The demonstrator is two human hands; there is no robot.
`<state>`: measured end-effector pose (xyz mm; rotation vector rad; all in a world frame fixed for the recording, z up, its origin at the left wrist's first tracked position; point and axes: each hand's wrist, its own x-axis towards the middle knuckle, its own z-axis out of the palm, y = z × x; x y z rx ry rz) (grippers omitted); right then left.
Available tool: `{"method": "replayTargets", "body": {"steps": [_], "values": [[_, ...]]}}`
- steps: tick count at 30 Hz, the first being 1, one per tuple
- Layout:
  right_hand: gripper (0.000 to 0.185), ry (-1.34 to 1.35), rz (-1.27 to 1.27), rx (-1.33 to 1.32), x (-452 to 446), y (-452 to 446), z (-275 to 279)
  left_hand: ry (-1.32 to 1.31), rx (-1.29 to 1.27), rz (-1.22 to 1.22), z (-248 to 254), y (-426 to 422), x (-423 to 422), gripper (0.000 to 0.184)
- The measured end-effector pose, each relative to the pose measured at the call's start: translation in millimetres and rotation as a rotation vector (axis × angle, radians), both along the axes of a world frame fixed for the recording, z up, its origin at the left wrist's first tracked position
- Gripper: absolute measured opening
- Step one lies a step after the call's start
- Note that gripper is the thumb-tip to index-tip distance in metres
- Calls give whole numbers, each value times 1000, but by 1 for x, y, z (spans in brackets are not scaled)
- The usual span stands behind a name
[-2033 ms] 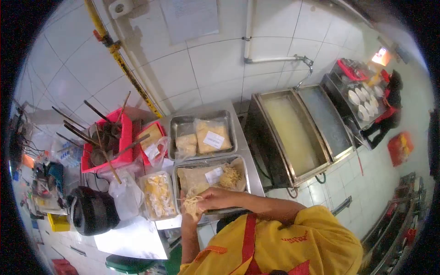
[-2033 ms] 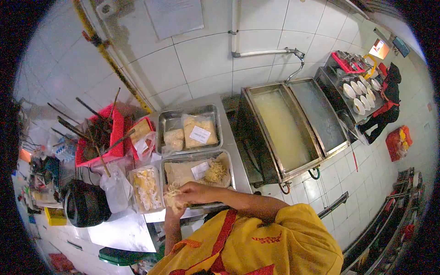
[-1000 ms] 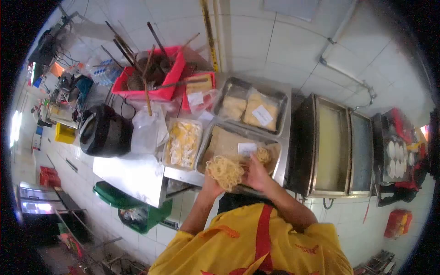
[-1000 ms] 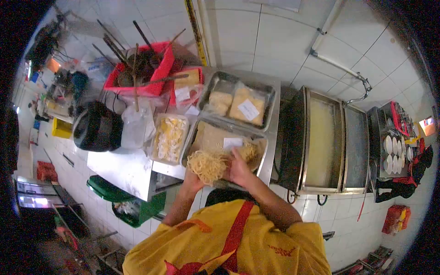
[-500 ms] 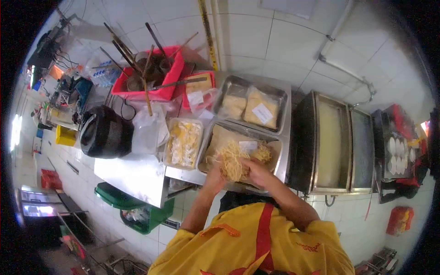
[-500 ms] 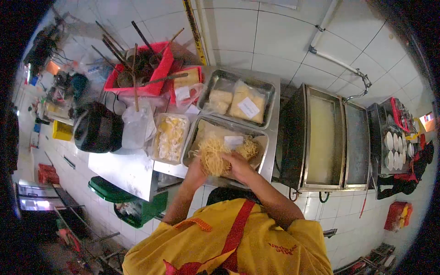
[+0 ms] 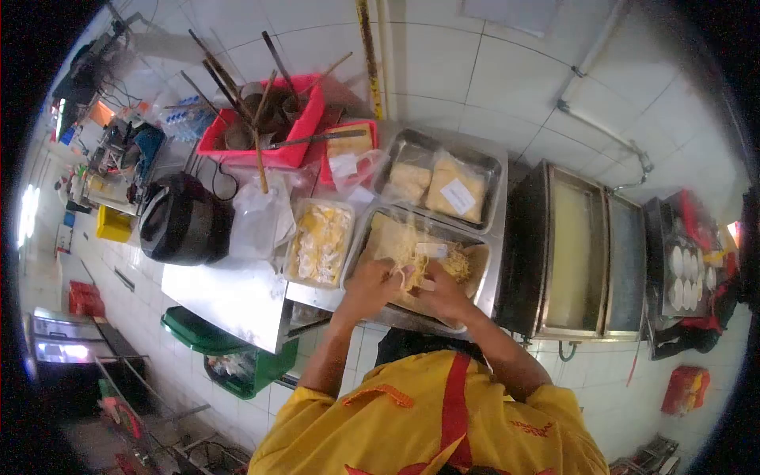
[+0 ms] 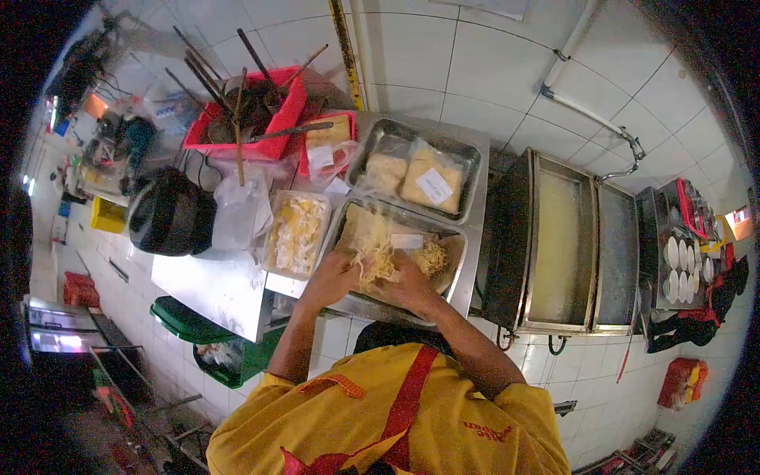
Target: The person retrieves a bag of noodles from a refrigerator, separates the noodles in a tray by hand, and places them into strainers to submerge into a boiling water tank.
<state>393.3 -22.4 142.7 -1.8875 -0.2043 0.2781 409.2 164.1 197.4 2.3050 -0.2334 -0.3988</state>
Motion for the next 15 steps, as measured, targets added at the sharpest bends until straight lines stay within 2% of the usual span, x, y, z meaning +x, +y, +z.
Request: {"method": "replayTargets", "body": {"steps": [1,3,5,7,9,11,13,15], "values": [[36,-88,100,-180,8,0,13,-3,4,-1,5,0,2,32],[34,-86,115,-132,21,-5,14,-10,36,80,11,0,5,31],[33,-83,135,-90,32,-11,18,-97,12,131,-8,12,7,31],[26,213,57,54,38,-15,27,-183,-17,182,-33,20,6,31],[25,122,37,23,39,-13,21,-348,-57,138,-53,22,0,31],[28,-202,300,-237,51,-6,39,-392,-33,95,-54,9,-9,34],[26,-227,369,-185,57,4,80,-434,-7,66,-56,-8,-12,39],[24,-252,444,-133,58,8,138,-367,-276,44,-56,-17,-10,46]]}}
